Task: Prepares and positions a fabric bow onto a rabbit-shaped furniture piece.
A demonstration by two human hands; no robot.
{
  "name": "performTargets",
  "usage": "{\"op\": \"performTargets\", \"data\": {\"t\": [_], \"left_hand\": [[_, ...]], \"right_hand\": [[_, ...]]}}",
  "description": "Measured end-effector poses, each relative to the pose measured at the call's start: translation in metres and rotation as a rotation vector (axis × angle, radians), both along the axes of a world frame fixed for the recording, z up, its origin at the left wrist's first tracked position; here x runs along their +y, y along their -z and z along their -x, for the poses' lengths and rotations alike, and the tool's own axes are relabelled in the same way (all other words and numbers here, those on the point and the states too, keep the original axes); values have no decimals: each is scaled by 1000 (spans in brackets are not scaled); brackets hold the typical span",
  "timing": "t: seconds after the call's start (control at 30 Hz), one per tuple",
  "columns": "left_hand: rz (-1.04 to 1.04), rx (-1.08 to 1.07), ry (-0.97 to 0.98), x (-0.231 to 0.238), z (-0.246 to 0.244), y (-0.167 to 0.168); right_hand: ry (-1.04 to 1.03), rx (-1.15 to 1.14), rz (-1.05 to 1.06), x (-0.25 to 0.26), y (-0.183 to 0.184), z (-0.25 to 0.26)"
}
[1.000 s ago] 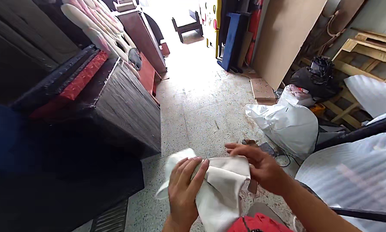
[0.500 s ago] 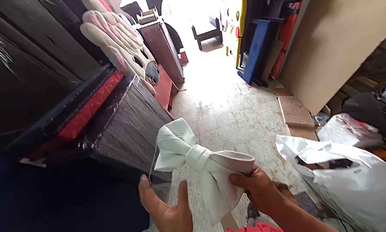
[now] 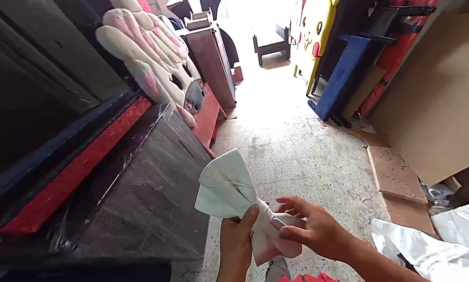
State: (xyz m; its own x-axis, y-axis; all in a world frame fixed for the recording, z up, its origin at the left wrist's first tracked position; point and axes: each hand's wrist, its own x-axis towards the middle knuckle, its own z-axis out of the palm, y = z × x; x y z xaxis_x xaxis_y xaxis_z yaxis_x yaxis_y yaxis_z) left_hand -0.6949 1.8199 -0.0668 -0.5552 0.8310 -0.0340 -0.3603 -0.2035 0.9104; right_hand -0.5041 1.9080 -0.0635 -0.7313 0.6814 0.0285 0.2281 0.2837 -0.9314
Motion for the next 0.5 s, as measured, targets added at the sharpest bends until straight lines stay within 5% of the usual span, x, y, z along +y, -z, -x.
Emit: {"op": "performTargets", "data": {"t": [0.1,0.2,0.27,0.37,0.5], "left_hand": [[-53,-43,59,69,43,-2],[-205,-177,243,140,94,-2],[-172,-119,280,190,117,-5],[52,188,225,261,142,-20],[42,542,326,355,177,-16]], "right_hand": [[-22,51,-110,63,3,57],[-233,365,214,145,18,95],[-163,318,338,194,19,108],[279,243,-169,251,-13,126],[33,86,-955,378,-53,186]]}}
